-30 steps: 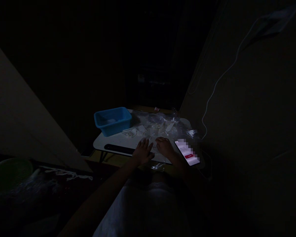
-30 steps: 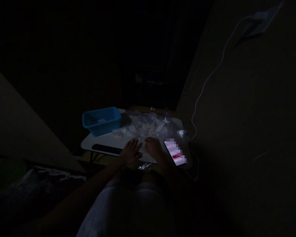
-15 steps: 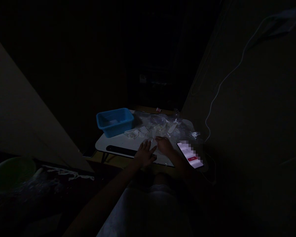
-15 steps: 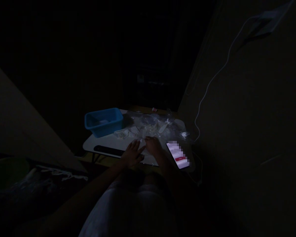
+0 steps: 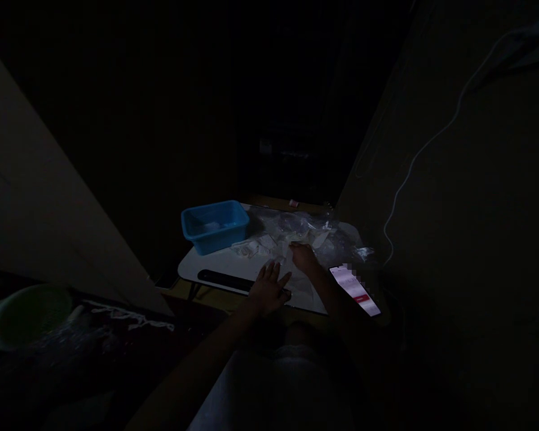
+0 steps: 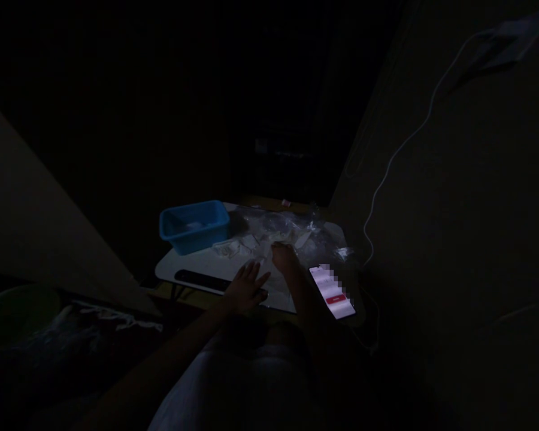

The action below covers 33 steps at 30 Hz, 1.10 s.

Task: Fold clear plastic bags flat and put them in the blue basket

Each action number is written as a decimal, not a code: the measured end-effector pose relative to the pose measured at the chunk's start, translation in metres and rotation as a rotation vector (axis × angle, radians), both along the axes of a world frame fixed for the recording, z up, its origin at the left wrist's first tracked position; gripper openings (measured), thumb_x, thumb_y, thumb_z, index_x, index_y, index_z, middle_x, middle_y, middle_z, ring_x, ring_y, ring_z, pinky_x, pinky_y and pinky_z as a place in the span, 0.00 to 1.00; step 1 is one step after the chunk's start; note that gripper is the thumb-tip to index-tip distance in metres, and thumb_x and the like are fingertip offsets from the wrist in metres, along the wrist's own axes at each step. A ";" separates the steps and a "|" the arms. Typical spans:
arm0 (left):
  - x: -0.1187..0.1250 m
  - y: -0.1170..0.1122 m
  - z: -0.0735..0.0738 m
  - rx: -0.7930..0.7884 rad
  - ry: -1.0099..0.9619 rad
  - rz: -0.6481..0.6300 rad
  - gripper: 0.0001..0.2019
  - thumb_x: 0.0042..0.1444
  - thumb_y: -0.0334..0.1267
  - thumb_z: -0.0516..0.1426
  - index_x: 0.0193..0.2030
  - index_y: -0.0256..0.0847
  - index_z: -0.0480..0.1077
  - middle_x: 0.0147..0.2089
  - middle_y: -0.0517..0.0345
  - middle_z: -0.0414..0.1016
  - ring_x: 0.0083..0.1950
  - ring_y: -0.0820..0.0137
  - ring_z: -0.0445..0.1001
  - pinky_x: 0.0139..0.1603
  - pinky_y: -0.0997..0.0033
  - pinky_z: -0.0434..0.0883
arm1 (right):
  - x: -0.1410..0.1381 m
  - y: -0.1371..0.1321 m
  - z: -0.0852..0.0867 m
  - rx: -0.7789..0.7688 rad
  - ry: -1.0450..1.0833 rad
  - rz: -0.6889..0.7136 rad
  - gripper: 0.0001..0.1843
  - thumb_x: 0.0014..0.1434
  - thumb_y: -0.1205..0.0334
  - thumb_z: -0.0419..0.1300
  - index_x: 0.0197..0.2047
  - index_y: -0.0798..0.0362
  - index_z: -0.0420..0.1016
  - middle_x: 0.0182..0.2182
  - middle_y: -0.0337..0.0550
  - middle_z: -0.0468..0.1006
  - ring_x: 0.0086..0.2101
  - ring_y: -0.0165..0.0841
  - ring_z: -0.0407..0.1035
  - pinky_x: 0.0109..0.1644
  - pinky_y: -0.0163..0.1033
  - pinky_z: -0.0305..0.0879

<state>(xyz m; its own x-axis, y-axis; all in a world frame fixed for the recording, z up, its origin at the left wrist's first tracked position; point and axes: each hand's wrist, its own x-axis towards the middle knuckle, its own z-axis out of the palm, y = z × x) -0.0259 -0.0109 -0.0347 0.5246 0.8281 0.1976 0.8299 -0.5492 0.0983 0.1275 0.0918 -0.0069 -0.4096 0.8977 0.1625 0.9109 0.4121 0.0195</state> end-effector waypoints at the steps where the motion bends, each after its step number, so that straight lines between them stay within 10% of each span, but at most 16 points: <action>1: 0.000 0.000 0.000 -0.002 0.001 0.003 0.27 0.55 0.53 0.44 0.61 0.48 0.51 0.64 0.47 0.46 0.64 0.51 0.41 0.58 0.50 0.47 | 0.000 0.001 0.001 -0.001 0.005 -0.004 0.21 0.51 0.75 0.47 0.47 0.58 0.68 0.49 0.50 0.69 0.49 0.33 0.63 0.51 0.37 0.55; 19: 0.000 0.002 0.000 0.026 -0.011 0.006 0.27 0.55 0.51 0.46 0.61 0.48 0.50 0.64 0.47 0.46 0.64 0.52 0.42 0.58 0.51 0.47 | 0.035 -0.072 -0.013 0.030 0.156 -0.012 0.21 0.53 0.72 0.46 0.49 0.61 0.68 0.51 0.50 0.67 0.50 0.30 0.61 0.55 0.34 0.54; 33: -0.001 0.000 0.004 0.000 0.013 0.008 0.26 0.56 0.50 0.45 0.60 0.47 0.52 0.64 0.48 0.47 0.64 0.54 0.43 0.58 0.52 0.48 | 0.035 -0.045 -0.003 0.025 0.098 -0.194 0.19 0.52 0.73 0.47 0.46 0.59 0.70 0.49 0.51 0.69 0.48 0.33 0.64 0.53 0.37 0.56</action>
<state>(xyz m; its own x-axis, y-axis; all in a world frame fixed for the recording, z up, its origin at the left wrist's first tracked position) -0.0268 -0.0114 -0.0304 0.5207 0.8320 0.1912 0.8352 -0.5429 0.0876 0.1627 0.0473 -0.0101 -0.2102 0.9535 0.2159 0.9713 0.2289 -0.0653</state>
